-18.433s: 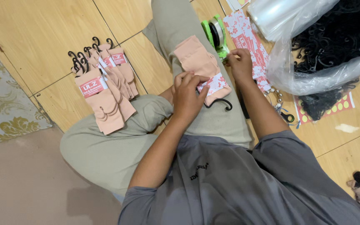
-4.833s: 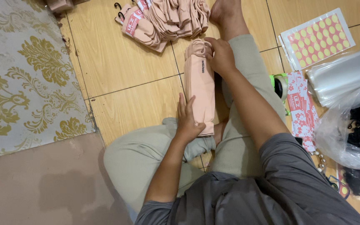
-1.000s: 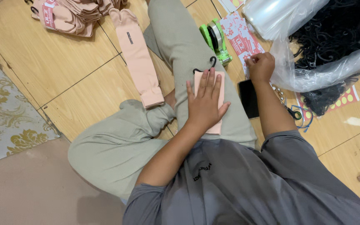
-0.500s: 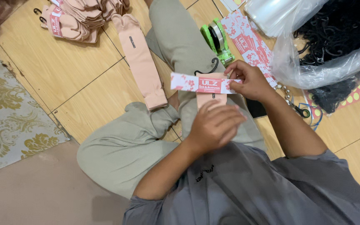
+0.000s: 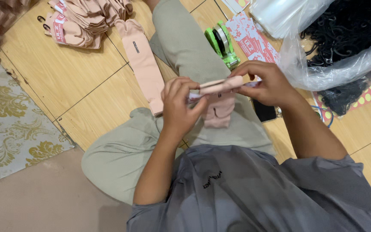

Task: The person attaches cardboard labels and plastic hooks to pairs of socks, uses scissors to cut thread, and bundles groups of finished socks together using tape.

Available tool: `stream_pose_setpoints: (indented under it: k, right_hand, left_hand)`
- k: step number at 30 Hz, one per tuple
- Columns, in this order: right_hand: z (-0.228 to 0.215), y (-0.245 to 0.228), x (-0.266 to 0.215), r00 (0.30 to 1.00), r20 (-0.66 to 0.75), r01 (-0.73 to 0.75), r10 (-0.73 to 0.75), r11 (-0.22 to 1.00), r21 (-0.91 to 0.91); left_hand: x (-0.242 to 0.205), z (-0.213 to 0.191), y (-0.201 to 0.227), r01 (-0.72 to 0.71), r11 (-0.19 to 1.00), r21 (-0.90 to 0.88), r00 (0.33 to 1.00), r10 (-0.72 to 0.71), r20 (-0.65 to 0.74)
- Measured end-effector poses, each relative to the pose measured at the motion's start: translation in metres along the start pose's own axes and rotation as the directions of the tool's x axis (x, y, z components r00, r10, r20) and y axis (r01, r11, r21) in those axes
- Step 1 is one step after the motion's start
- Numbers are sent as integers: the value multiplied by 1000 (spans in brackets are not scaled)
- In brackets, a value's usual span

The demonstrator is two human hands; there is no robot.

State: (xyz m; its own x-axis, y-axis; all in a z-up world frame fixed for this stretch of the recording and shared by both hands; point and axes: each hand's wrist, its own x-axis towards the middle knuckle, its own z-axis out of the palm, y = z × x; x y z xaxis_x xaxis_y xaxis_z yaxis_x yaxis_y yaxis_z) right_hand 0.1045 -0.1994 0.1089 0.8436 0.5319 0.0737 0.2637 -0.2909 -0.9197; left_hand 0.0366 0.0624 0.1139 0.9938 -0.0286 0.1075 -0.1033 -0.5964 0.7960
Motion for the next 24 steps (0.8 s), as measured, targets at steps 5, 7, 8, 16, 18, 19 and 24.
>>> stream_pose_setpoints:
  k: [5,7,8,16,18,19,24]
  right_hand:
    - [-2,-52,8,787,-90,425,-610,642,-638]
    - [18,-9,-2,786,-21,421,-617,561,-713]
    - [26,13,-3,775,41,415,-631,458,-786]
    - [79,24,-71,951,-260,0,-166,843,-538]
    - [91,18,-70,969,-222,-33,-110,832,-554]
    - [93,22,-74,960,-270,-85,-71,847,-525]
    - [81,73,-88,876,-392,-362,281,920,-149]
  left_hand:
    - [-5,-12,29,-391,680,620,717,647,-257]
    - [-11,20,6,-409,646,644,727,657,-198]
    - [-7,36,-7,-439,598,670,719,681,-137]
    - [-32,55,-45,-526,780,339,839,540,58]
    - [-29,53,-41,-537,772,340,832,550,66]
    - [-30,54,-41,-530,761,373,833,551,61]
    - [-33,65,-53,-505,755,418,842,537,49]
